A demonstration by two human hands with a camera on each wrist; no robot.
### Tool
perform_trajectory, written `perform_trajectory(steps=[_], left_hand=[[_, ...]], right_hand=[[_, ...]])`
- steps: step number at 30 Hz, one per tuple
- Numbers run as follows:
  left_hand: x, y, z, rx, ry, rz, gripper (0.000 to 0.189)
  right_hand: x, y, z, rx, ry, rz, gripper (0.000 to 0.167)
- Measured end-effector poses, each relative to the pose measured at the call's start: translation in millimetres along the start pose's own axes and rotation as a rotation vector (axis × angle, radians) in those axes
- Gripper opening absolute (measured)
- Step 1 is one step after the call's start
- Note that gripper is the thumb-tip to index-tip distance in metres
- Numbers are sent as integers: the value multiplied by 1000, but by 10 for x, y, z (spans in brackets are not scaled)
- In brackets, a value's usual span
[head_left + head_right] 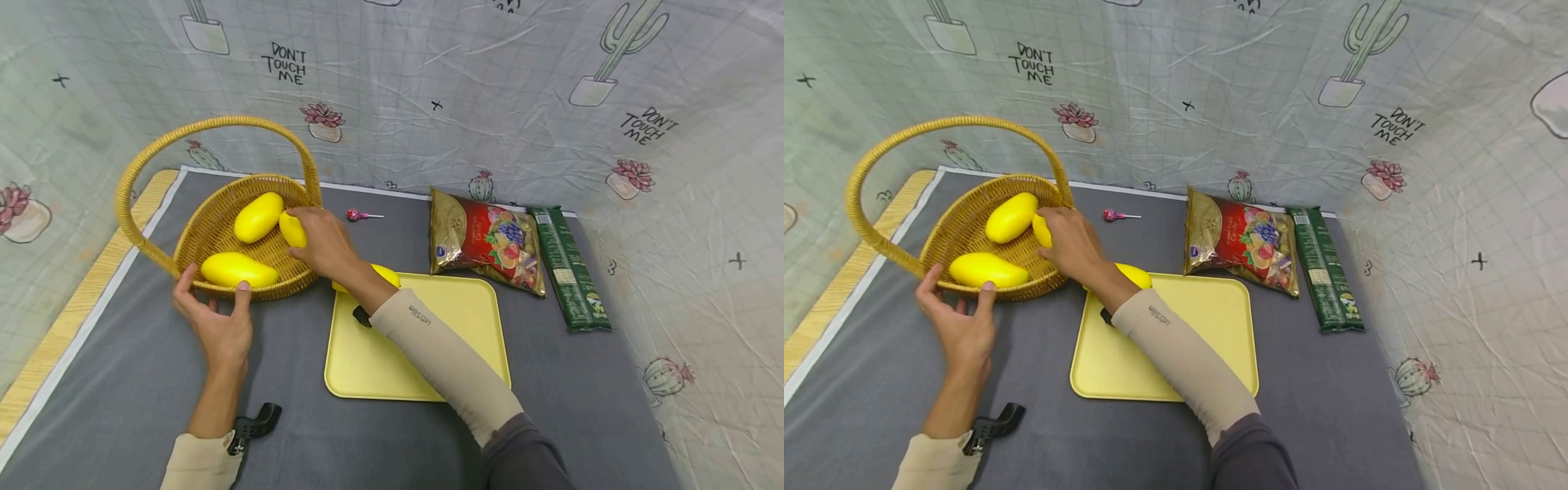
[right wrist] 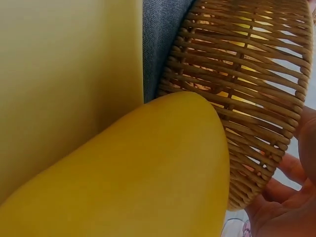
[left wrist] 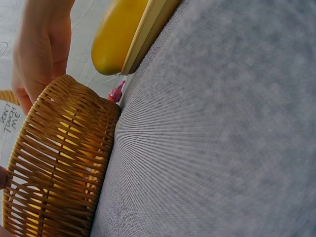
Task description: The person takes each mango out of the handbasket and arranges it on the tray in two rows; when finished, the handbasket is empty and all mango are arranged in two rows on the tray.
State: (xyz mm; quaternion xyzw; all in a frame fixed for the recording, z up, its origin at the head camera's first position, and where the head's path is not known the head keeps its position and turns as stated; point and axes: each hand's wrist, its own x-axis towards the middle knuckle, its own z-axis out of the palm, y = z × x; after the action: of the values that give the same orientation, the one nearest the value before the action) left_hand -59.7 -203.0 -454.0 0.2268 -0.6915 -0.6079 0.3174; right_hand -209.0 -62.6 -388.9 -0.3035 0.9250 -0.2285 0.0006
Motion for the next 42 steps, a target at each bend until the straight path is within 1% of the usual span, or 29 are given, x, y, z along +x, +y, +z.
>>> perform_trajectory(steps=[6, 11, 18, 23, 27, 32, 36, 39, 42], left_hand=[[-9, -7, -2, 0, 7, -4, 76], [-17, -8, -3, 3, 9, -2, 76], [-9, 1, 6, -8, 14, 2, 77], [8, 9, 16, -16, 10, 7, 76], [9, 10, 18, -16, 2, 9, 76], [-7, 6, 14, -8, -1, 3, 77], [-9, -6, 12, -6, -2, -3, 78], [-13, -15, 4, -7, -1, -8, 77], [-18, -16, -4, 1, 0, -12, 77]], right_hand=[[64, -27, 68, -26, -52, 9, 71], [93, -62, 108, -39, -74, 15, 71], [125, -68, 101, -48, -78, 10, 71], [110, -39, 68, -19, -60, 1, 68], [44, -41, 19, 19, -44, -15, 66], [-76, -48, -23, 85, -1, -52, 66], [-160, -46, -79, 176, 24, -45, 68], [-227, -36, -151, 249, 33, -28, 70], [-302, -6, -228, 316, 56, -30, 71]])
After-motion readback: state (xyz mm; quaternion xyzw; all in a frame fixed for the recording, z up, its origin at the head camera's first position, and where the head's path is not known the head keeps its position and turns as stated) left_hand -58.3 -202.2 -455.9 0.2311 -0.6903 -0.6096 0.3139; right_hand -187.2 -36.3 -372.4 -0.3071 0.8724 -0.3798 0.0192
